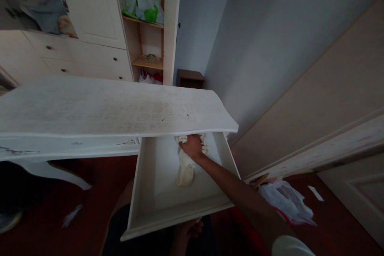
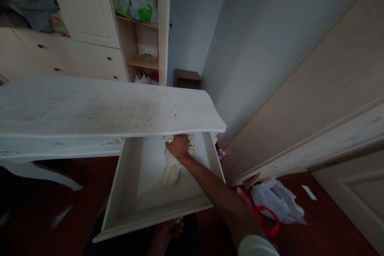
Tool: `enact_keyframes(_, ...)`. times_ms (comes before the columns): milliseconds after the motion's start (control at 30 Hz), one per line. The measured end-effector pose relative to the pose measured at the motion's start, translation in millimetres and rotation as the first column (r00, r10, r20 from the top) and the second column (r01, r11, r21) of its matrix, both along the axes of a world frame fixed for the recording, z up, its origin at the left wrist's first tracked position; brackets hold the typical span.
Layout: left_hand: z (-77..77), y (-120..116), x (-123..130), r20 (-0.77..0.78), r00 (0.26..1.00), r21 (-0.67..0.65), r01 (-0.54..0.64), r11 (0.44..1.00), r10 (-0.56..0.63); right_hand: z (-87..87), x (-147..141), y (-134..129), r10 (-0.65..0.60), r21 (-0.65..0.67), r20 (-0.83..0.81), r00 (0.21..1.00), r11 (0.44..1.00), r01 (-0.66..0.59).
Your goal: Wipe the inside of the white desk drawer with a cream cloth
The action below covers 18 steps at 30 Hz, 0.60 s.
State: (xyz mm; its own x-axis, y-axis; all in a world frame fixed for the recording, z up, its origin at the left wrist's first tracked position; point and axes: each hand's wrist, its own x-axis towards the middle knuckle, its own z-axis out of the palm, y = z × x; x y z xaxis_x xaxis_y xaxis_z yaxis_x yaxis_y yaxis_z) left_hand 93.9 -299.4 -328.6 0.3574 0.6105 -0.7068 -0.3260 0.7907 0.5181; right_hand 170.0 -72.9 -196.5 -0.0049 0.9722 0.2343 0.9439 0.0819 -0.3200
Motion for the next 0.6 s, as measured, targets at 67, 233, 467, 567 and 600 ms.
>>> enact_keyframes(67, 4.2, -1.0, -1.3, 0.01, 1.0, 0.012, -0.023, 1.0, 0.023, -1.1, -18.7, 0.8, -0.018, -0.007, -0.02, 1.0, 1.0, 0.018)
enact_keyframes(233, 5.6, -6.1, 1.7, -0.017, 0.997, 0.054, -0.075, 0.996, 0.076, 0.2, -58.9, -0.7, 0.053, -0.033, -0.072, 0.996, 0.998, -0.055)
enact_keyframes(467, 8.0, -8.1, 5.2, -0.018, 0.99, 0.05, -0.142, 0.989, 0.143, 4.4, -97.8, -7.4, 0.262, -0.017, -0.111, 0.959, 0.964, -0.265)
enact_keyframes(567, 14.3, -8.2, 4.0, -0.017, 0.989, 0.037, -0.146, 0.989, 0.147, 6.4, -108.2, -6.1, 0.382, -0.066, -0.094, 0.919, 0.919, -0.388)
enact_keyframes(600, 16.0, -8.4, 3.6, -0.016, 0.987, 0.048, -0.156, 0.987, 0.157, 7.0, -108.8, -4.8, 0.415, -0.078, -0.09, 0.905, 0.903, -0.422)
